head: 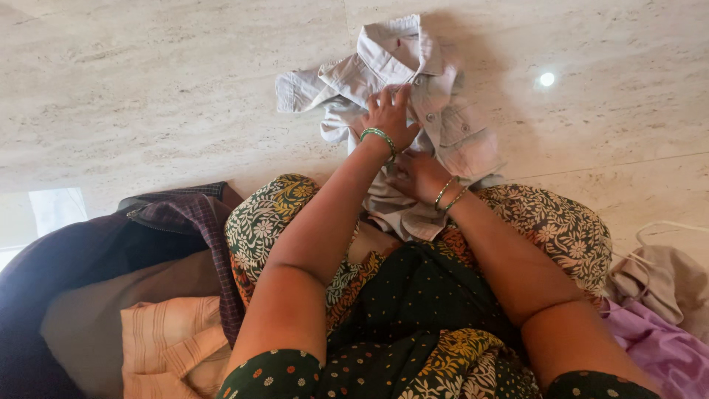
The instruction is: The person sits on the floor and buttons a light-colored shirt by hand. After fastening the buttons, they smooth the shirt flat and fold it into a neat rectangular shape.
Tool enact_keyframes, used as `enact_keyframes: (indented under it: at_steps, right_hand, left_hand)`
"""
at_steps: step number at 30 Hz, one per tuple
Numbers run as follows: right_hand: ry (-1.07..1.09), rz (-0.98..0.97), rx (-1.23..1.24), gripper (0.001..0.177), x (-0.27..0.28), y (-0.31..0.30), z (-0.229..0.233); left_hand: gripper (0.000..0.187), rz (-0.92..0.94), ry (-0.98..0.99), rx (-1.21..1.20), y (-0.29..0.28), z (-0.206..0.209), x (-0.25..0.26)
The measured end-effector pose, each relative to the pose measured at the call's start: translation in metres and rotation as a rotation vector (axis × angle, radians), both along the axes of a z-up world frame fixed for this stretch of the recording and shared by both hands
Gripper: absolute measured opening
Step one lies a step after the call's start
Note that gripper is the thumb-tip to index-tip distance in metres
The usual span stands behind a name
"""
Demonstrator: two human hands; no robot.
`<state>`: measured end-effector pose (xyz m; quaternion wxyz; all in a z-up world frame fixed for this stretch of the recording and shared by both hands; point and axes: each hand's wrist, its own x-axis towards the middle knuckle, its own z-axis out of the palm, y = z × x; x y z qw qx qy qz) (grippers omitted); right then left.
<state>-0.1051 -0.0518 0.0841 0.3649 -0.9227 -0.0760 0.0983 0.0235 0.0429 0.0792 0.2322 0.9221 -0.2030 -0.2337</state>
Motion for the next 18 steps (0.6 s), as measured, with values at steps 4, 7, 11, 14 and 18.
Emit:
enact_keyframes:
  at_steps: [4, 7, 11, 14, 18]
  right_hand:
    - [-0.026, 0.047, -0.151, 0.065, -0.015, 0.016, 0.005]
    - [-0.183, 0.086, -0.151, 0.063, -0.028, 0.040, 0.015]
    - [-0.322, 0.245, -0.214, 0.041, -0.063, 0.075, 0.018]
    - [-0.157, 0.248, -0.343, 0.049, -0.050, 0.058, 0.001]
    - [0.300, -0.087, -0.626, 0.053, 0.003, -0.019, -0.030]
  left_hand:
    - [0.090, -0.038, 0.125, 0.246, 0.001, -0.001, 0.001]
    - [0.090, -0.039, 0.179, 0.332, 0.005, 0.005, 0.010]
    - [0.089, 0.085, 0.167, 0.436, 0.013, 0.010, 0.031]
    - [0.088, 0.254, 0.138, 0.461, 0.032, 0.000, 0.052]
    - [0.088, 0.432, 0.140, 0.407, 0.041, -0.017, 0.070]
